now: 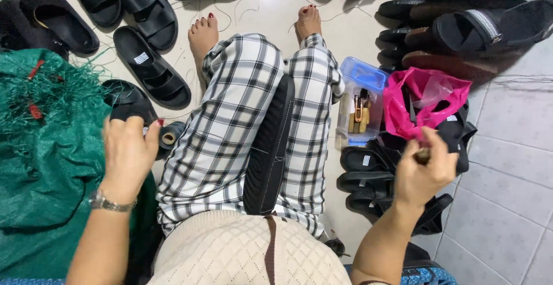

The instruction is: A person is manually stitching the sole of a black sandal using thread and a small repair tool while sitting on the floor.

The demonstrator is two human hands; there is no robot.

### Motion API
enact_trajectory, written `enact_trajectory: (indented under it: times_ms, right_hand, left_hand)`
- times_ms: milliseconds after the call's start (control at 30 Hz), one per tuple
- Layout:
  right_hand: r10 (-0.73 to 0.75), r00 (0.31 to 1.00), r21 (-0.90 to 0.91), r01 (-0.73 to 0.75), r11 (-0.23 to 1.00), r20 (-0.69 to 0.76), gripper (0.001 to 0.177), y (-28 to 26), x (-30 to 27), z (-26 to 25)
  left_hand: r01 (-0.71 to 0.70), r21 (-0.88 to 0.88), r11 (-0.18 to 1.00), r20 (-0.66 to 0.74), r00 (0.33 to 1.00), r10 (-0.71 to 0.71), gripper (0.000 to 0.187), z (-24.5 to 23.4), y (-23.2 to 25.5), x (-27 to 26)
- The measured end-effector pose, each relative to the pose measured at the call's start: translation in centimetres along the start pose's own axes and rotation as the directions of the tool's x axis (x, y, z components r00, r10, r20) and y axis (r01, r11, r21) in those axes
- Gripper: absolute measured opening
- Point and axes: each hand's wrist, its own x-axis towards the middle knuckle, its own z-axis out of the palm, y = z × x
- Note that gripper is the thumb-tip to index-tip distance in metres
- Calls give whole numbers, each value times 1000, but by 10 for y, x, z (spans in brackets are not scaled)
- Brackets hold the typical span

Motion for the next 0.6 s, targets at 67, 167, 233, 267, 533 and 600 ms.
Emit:
enact_trajectory:
  times_ms: [67,167,233,267,533,600]
  right_hand:
    - [-4,992,349,-41,936,126,34,-18,-13,2]
    - [-205,872,756,-242,608,444,47,-104,-34,25]
    - [-294,821,741,-214,636,489,35,-113,-15,9]
    - [-377,755,727,-185,662,536,24,-117,-5,2]
    - [-549,675,706,-679,-202,492,13,-105,-27,37]
    - [-518,689,533,-723,-440,507,17,-103,-37,52]
  left_hand:
    - [-246,63,967,-158,955,253,33,-13,21,1]
    - [-489,69,869,25,872,489,12,51,55,-41]
    - [-441,-214,872,89,880,467,28,16,94,-27]
    - [-337,-478,812,159,875,457,54,0,113,-21]
    - [740,-645,-190,486,590,645,21,-11,124,-17]
    - [650,-600,-467,375,744,552,27,-19,140,-11]
